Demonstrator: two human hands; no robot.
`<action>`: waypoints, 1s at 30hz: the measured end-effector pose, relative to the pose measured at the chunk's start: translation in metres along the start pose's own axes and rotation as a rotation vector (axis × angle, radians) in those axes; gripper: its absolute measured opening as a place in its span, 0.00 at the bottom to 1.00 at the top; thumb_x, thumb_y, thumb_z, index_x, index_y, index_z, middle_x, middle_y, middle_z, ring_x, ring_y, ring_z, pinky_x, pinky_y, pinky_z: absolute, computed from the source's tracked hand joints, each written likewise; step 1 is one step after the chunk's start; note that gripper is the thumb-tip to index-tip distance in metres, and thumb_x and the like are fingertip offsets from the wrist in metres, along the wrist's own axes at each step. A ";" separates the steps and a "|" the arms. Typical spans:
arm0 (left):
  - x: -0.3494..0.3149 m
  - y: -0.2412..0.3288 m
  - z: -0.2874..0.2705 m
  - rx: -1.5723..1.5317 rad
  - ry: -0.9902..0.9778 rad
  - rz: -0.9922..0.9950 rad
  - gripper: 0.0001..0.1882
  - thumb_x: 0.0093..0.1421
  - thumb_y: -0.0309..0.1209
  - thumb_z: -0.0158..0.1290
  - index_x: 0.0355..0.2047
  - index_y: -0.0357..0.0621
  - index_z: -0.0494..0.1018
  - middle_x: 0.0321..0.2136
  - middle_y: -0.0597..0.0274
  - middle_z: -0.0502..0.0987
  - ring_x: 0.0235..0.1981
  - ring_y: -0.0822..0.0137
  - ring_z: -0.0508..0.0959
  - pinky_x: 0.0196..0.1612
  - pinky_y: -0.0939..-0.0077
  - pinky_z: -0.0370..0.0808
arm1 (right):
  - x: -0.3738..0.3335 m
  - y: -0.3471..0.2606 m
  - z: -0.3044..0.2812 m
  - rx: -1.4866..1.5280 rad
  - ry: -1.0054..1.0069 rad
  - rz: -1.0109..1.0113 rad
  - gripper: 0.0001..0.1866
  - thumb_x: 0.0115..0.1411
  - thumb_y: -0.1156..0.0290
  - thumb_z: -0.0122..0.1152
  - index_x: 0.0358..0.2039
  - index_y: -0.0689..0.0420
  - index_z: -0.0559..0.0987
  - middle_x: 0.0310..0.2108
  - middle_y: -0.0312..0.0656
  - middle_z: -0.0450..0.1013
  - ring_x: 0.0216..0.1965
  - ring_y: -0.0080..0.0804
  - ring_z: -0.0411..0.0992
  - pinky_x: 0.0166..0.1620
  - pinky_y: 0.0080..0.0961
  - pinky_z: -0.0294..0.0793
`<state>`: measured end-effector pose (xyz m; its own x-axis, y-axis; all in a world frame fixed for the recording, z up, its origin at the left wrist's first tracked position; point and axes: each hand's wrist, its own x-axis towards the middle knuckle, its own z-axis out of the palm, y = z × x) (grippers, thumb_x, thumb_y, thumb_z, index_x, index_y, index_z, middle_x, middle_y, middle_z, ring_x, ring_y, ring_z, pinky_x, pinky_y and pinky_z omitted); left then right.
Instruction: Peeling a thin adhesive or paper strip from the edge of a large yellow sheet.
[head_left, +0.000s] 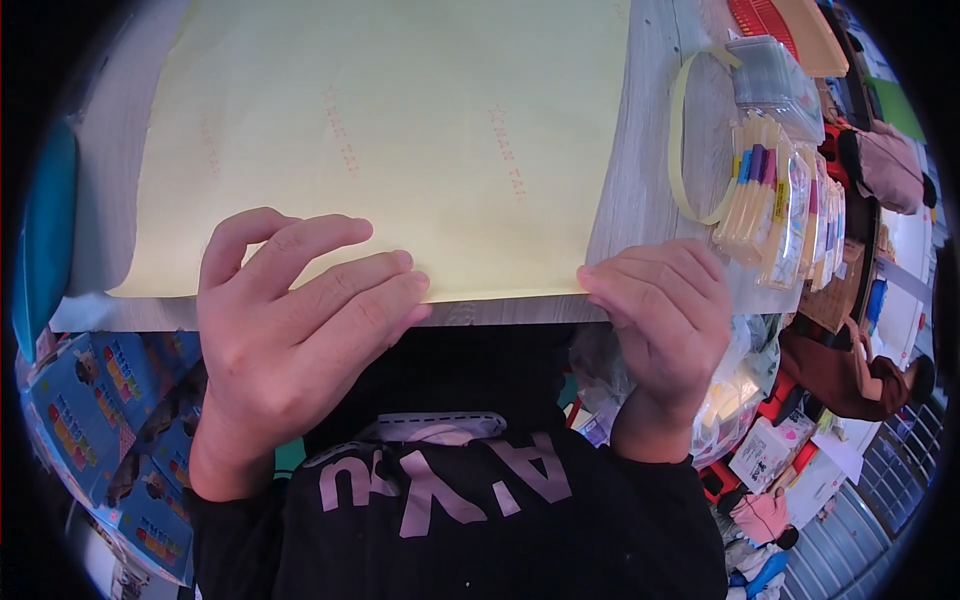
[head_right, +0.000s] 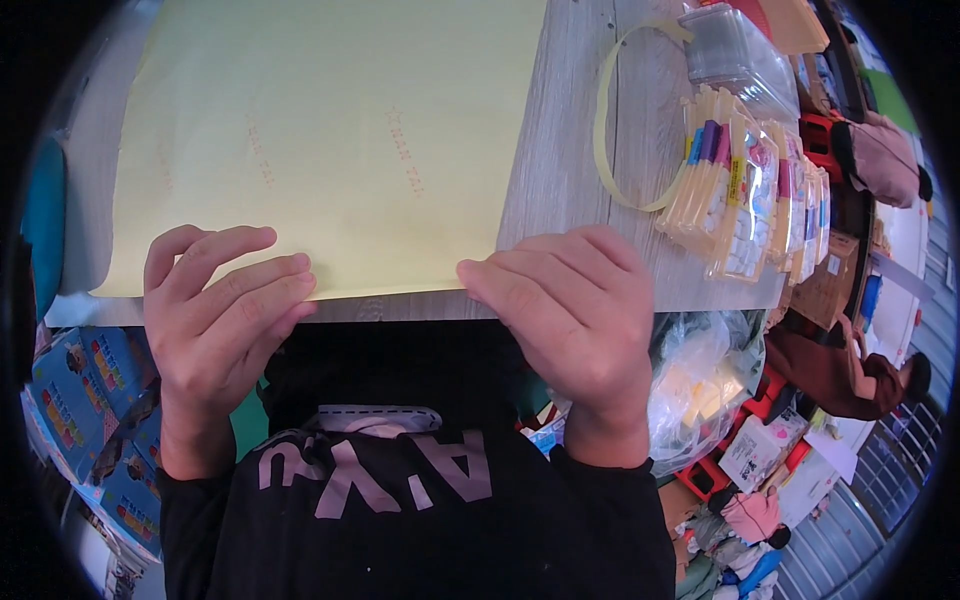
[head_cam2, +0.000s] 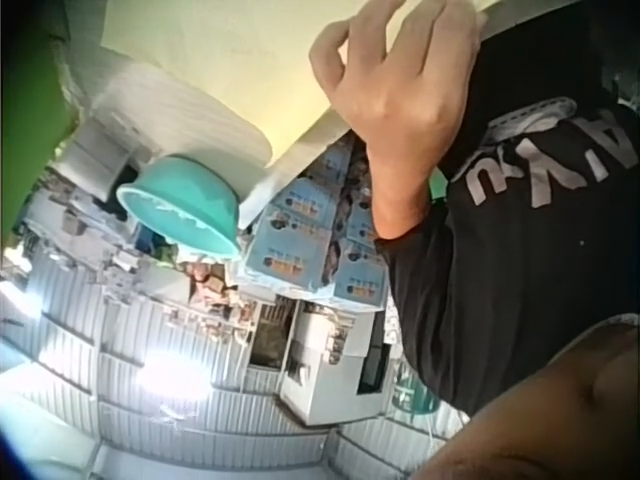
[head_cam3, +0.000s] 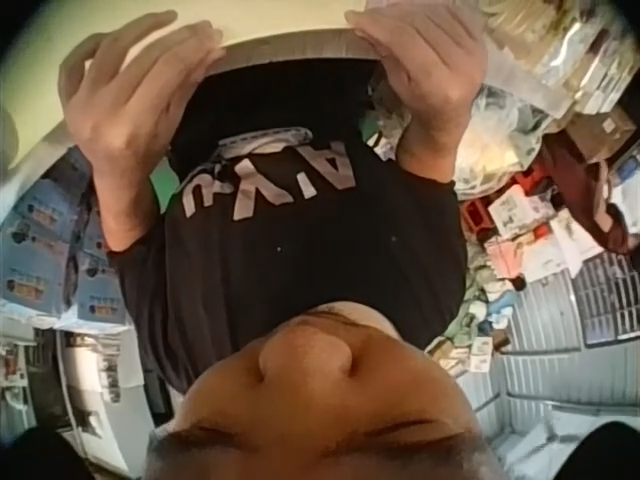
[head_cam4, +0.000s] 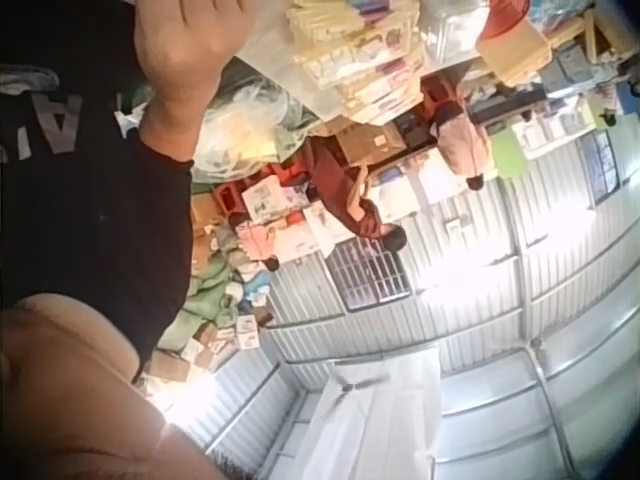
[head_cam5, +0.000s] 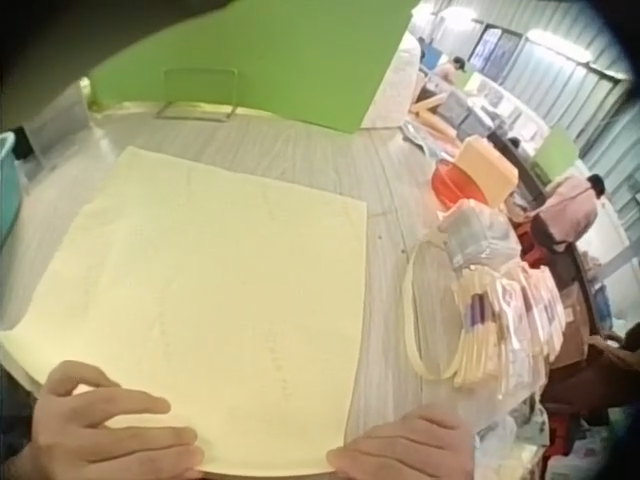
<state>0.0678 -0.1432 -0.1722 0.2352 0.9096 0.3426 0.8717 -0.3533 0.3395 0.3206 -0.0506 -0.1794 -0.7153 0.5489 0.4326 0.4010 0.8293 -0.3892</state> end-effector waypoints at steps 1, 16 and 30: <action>-0.001 -0.001 -0.001 0.001 0.004 -0.006 0.07 0.49 0.34 0.63 0.27 0.48 0.80 0.29 0.70 0.82 0.38 0.63 0.80 0.41 0.68 0.69 | -0.001 0.000 0.000 0.005 0.003 0.000 0.11 0.38 0.77 0.65 0.27 0.57 0.81 0.24 0.35 0.76 0.27 0.31 0.76 0.28 0.24 0.68; -0.018 -0.017 -0.013 0.231 0.063 0.087 0.08 0.57 0.38 0.59 0.28 0.49 0.79 0.30 0.68 0.83 0.38 0.63 0.81 0.43 0.69 0.69 | 0.001 0.006 -0.011 0.002 0.032 0.084 0.07 0.44 0.71 0.68 0.26 0.57 0.80 0.22 0.36 0.75 0.26 0.34 0.74 0.31 0.28 0.68; 0.001 -0.030 -0.049 0.438 0.298 0.156 0.13 0.61 0.45 0.56 0.26 0.53 0.78 0.23 0.71 0.79 0.31 0.69 0.79 0.40 0.73 0.68 | 0.012 -0.002 -0.038 0.175 0.188 0.264 0.05 0.53 0.74 0.63 0.28 0.63 0.78 0.23 0.43 0.72 0.26 0.36 0.70 0.33 0.28 0.66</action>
<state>0.0201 -0.1427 -0.1391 0.2993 0.7298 0.6147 0.9486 -0.2970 -0.1093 0.3326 -0.0418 -0.1421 -0.4759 0.7650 0.4339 0.4419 0.6346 -0.6340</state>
